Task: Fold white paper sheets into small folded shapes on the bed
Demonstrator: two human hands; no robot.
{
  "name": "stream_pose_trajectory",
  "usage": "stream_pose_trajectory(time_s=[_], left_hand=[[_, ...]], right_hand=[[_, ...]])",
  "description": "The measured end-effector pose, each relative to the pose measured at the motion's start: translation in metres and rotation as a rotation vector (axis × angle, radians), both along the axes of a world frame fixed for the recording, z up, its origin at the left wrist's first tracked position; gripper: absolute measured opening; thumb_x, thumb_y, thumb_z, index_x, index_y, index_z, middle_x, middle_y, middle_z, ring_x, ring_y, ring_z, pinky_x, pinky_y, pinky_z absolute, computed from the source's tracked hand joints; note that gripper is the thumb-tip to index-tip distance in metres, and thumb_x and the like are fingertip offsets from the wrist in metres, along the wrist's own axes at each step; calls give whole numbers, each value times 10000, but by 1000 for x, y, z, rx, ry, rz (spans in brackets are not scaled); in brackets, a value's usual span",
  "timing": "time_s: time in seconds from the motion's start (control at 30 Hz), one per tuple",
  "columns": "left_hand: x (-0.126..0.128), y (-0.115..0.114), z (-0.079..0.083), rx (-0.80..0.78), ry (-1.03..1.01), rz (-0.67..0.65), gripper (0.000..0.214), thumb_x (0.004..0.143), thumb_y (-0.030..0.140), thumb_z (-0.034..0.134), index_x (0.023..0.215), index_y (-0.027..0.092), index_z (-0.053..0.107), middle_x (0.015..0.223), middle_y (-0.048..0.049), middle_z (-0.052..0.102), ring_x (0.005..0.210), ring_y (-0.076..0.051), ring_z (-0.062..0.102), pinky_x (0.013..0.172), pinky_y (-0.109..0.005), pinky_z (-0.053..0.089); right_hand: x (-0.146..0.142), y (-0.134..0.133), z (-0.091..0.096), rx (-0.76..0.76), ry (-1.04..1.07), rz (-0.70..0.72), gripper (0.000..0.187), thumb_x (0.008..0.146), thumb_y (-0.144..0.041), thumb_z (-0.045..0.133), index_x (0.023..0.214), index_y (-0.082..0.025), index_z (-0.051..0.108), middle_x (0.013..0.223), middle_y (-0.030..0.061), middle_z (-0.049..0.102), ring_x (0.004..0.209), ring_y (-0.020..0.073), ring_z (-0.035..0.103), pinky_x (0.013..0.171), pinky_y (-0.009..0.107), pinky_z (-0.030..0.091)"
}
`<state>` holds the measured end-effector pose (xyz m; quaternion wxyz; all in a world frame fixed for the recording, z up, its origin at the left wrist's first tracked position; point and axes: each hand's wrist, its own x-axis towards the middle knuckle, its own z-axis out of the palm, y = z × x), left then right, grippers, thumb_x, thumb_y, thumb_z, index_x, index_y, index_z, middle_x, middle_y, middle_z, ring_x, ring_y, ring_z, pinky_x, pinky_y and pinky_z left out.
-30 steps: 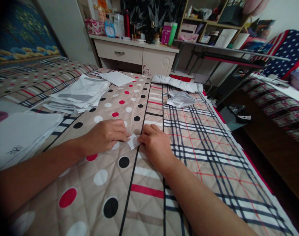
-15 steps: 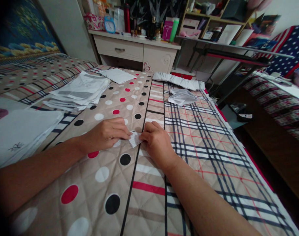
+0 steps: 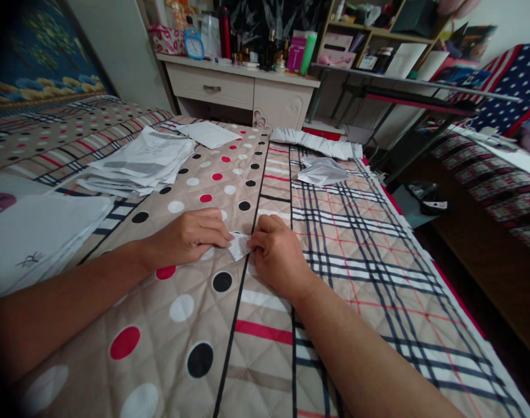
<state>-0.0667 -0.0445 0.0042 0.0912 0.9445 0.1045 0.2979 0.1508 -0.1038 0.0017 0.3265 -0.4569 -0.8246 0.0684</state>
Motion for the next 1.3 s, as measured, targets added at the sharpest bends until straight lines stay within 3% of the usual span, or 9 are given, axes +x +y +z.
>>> stream_pose_trajectory(time_s=[0.23,0.47,0.7,0.83,0.93,1.0,1.07,1.13,1.3], left_hand=[[0,-1,-2,31,14,9,328,754,-55,459,773,174,693,779,-45,694,780,-170,548,717,-308,487],[1,-1,-4,85,-15,2,288,785,-22,475,780,162,697,799,-57,704,782,-176,559,703,-320,505],[3,-5,-4,9,-58,56,289,712,-34,495,746,178,689,880,-50,691,848,-168,613,748,-324,524],[5,-8,-2,-53,-171,175,250,700,-17,517,730,174,676,1026,-65,669,981,-191,609,853,-361,514],[14,-2,2,-237,-378,352,181,772,100,588,906,168,690,1114,-90,647,990,-193,620,843,-354,523],[24,4,3,-545,-528,450,294,780,290,685,1042,161,665,1064,-97,670,847,-179,649,710,-312,543],[34,8,3,-918,-626,451,393,754,471,709,955,135,677,873,-81,694,663,-163,642,573,-284,530],[41,9,2,-1140,-701,416,439,708,542,732,818,121,678,730,-54,676,557,-145,613,508,-268,515],[42,3,-1,-1286,-791,346,470,594,490,839,808,96,699,776,-71,713,651,-155,670,632,-280,568]], right_hand=[[-5,-1,9,-154,-18,-144,93,759,-176,624,666,-185,627,807,35,594,756,165,555,618,276,403],[-9,3,8,-200,-110,-287,281,729,-327,744,945,-195,622,852,25,657,787,182,586,658,284,397],[-12,0,11,-240,-223,-366,194,750,-382,714,749,-213,619,743,19,658,664,168,561,562,275,286],[-15,2,9,-266,-75,-441,178,762,-374,678,738,-208,618,680,7,629,622,157,531,559,272,269],[-19,11,9,-287,163,-422,179,755,-354,656,709,-195,587,642,-11,593,604,141,515,562,261,303],[-22,16,10,-243,297,-391,197,730,-367,667,711,-193,576,640,-21,577,603,135,502,567,258,322],[-25,20,8,-199,395,-400,205,709,-367,679,711,-195,567,636,-27,567,591,129,485,567,259,329],[-26,22,5,-172,488,-427,203,704,-358,677,693,-199,552,611,-35,548,559,123,458,553,261,329],[-21,19,-3,-117,677,-417,208,699,-333,685,688,-200,527,603,-39,530,545,119,444,539,256,351]])
